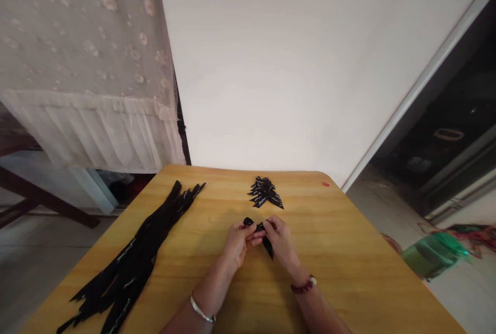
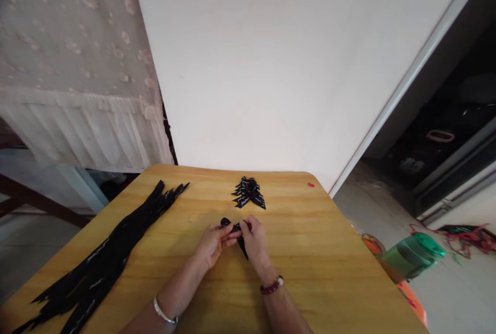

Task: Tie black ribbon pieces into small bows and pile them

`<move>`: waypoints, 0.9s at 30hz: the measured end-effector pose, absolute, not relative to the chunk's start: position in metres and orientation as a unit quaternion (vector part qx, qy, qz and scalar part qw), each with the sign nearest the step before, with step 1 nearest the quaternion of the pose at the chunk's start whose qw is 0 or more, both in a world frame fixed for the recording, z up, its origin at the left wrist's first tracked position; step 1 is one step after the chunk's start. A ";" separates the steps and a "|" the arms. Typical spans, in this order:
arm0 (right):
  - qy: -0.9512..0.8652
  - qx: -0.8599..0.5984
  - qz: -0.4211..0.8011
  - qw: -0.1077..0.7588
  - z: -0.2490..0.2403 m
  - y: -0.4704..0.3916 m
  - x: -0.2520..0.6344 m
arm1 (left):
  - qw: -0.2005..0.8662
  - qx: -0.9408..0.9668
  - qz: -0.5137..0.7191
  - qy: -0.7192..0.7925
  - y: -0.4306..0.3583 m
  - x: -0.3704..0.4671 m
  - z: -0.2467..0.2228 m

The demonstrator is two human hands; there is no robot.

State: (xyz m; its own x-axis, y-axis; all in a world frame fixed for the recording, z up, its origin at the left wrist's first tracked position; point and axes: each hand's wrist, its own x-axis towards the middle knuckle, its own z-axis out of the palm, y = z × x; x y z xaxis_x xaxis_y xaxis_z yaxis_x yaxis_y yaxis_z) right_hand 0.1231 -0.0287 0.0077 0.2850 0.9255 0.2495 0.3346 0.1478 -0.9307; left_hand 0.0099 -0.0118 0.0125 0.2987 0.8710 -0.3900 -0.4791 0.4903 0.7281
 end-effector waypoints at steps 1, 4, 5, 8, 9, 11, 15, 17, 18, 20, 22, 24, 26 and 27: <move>-0.525 -0.591 0.281 0.544 0.008 -0.029 0.123 | 0.767 0.246 0.440 0.396 -0.012 0.010 0.013; -0.510 -0.585 0.294 0.558 0.006 -0.029 0.122 | 0.768 0.241 0.441 0.397 -0.012 0.010 0.012; -0.505 -0.583 0.296 0.563 0.005 -0.029 0.122 | 0.768 0.239 0.441 0.398 -0.012 0.010 0.011; -0.491 -0.580 0.313 0.570 0.005 -0.027 0.122 | 0.772 0.240 0.438 0.394 -0.012 0.010 0.011; -0.487 -0.578 0.323 0.569 0.005 -0.027 0.122 | 0.773 0.242 0.436 0.392 -0.013 0.010 0.011; -0.476 -0.575 0.342 0.571 0.008 -0.027 0.123 | 0.778 0.249 0.432 0.382 -0.014 0.009 0.012; -0.441 -0.570 0.372 0.585 0.015 -0.030 0.125 | 0.783 0.272 0.412 0.378 -0.014 0.008 0.013; -0.405 -0.568 0.401 0.595 0.019 -0.033 0.125 | 0.777 0.279 0.412 0.386 -0.014 0.008 0.012; -0.387 -0.566 0.417 0.597 0.021 -0.035 0.125 | 0.772 0.283 0.417 0.389 -0.013 0.008 0.012; -0.377 -0.557 0.444 0.592 0.024 -0.037 0.124 | 0.759 0.290 0.431 0.392 -0.013 0.009 0.011; -0.411 -0.534 0.460 0.578 0.025 -0.037 0.122 | 0.750 0.301 0.440 0.392 -0.013 0.009 0.011; -0.449 -0.510 0.462 0.570 0.024 -0.036 0.121 | 0.747 0.315 0.438 0.389 -0.014 0.010 0.011; -0.460 -0.503 0.457 0.571 0.023 -0.035 0.121 | 0.752 0.326 0.426 0.383 -0.014 0.010 0.011; -0.454 -0.507 0.452 0.577 0.022 -0.034 0.121 | 0.754 0.328 0.420 0.383 -0.015 0.010 0.012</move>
